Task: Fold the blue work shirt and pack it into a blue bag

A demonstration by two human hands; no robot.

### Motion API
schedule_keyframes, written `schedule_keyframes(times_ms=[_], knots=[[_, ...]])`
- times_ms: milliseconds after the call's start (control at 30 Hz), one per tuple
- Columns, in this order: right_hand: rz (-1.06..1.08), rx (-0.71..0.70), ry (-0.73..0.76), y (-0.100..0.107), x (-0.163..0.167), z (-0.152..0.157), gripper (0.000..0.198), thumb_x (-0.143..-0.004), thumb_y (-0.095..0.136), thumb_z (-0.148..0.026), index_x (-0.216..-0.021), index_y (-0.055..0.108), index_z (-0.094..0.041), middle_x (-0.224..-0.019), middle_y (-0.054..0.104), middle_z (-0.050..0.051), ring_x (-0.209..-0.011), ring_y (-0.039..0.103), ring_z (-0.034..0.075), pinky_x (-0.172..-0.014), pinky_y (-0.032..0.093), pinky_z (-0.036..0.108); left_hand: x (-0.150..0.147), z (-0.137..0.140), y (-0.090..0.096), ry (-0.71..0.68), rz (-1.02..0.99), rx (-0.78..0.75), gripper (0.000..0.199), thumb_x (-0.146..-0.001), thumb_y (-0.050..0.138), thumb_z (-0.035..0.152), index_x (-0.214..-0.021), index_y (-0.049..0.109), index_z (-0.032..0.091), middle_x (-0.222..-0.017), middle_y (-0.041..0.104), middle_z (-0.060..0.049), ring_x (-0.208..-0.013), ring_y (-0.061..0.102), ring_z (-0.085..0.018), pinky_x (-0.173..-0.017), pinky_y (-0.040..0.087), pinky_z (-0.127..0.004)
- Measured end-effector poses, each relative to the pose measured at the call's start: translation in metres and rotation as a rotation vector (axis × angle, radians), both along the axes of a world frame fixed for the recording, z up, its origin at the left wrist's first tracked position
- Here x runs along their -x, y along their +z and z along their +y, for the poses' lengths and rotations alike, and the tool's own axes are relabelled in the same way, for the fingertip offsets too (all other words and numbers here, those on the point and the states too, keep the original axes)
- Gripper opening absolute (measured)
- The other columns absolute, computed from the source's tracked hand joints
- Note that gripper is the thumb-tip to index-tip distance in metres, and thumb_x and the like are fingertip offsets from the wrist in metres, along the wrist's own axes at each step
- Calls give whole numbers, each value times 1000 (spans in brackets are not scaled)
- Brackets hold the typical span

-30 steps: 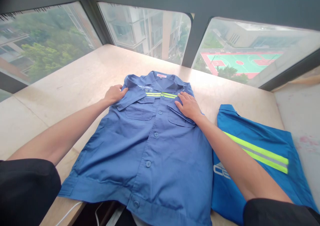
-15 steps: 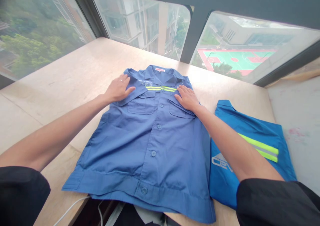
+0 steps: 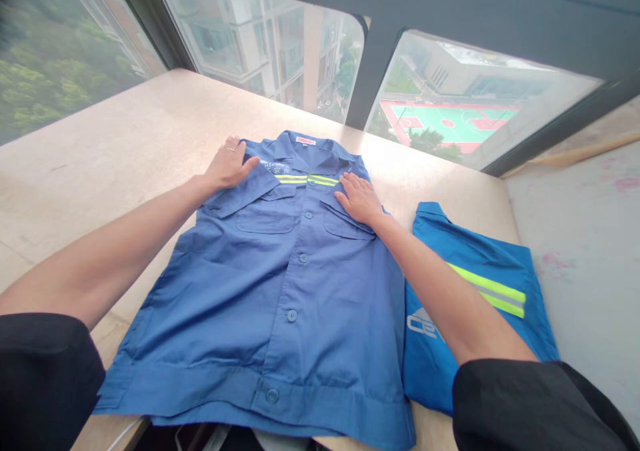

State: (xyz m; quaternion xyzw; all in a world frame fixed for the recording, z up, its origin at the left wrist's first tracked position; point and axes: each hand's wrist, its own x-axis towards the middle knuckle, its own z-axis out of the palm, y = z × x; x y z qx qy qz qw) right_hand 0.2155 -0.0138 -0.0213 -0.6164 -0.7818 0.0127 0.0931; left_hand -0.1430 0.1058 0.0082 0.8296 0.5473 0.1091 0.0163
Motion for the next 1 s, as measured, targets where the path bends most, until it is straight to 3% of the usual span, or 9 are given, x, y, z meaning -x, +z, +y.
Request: schedule_keyframes(times_ms=[100, 200, 333, 433, 533, 633, 1000], knots=[[1, 1, 1, 0, 0, 0, 57, -101, 32, -47, -144, 45, -12, -156, 40, 14, -145, 34, 30, -119, 27, 49, -5, 5, -14, 0, 76, 130, 81, -96, 26, 59, -151, 31, 0, -160, 27, -24, -150, 19, -37, -120, 17, -51], [1, -2, 5, -1, 0, 0, 57, -100, 32, -47, -145, 44, -12, -156, 40, 14, -145, 33, 30, -119, 27, 50, -4, 3, -18, -32, 100, 117, 80, -96, 23, 60, -152, 31, 4, -161, 25, -20, -150, 18, -36, -119, 16, -52], [5, -12, 7, -1, 0, 0, 57, -100, 32, -47, -144, 45, -12, -156, 40, 14, -145, 33, 30, -118, 28, 50, -1, 0, -9, -120, 86, 61, 77, -96, 23, 61, -151, 34, 9, -161, 27, -18, -148, 26, -33, -118, 21, -46], [9, -16, 9, -1, 0, -1, 57, -100, 32, -47, -144, 45, -13, -155, 41, 14, -145, 34, 30, -118, 28, 50, -3, 4, -6, -31, -14, -48, 80, -97, 17, 64, -154, 28, 9, -162, 25, -16, -150, 21, -29, -119, 18, -44], [6, -19, 10, 0, 0, -1, 57, -100, 31, -47, -145, 45, -13, -156, 40, 13, -145, 34, 30, -118, 28, 50, -4, 13, -10, 62, -13, 37, 86, -95, 13, 67, -155, 24, 6, -162, 23, -18, -151, 16, -31, -119, 16, -49], [4, -15, 6, 0, 1, -2, 57, -101, 31, -47, -144, 45, -13, -156, 40, 14, -145, 34, 30, -118, 27, 49, -5, 20, -17, 51, 69, 164, 90, -93, 15, 69, -153, 27, 3, -162, 21, -22, -151, 15, -34, -119, 15, -52], [12, 0, 19, -2, -1, -1, 59, -100, 29, -48, -148, 41, -15, -158, 37, 13, -146, 32, 32, -118, 26, 53, 3, 27, -18, 42, 67, 184, 83, -92, 21, 69, -155, 30, 15, -161, 28, -16, -151, 17, -35, -117, 19, -59]])
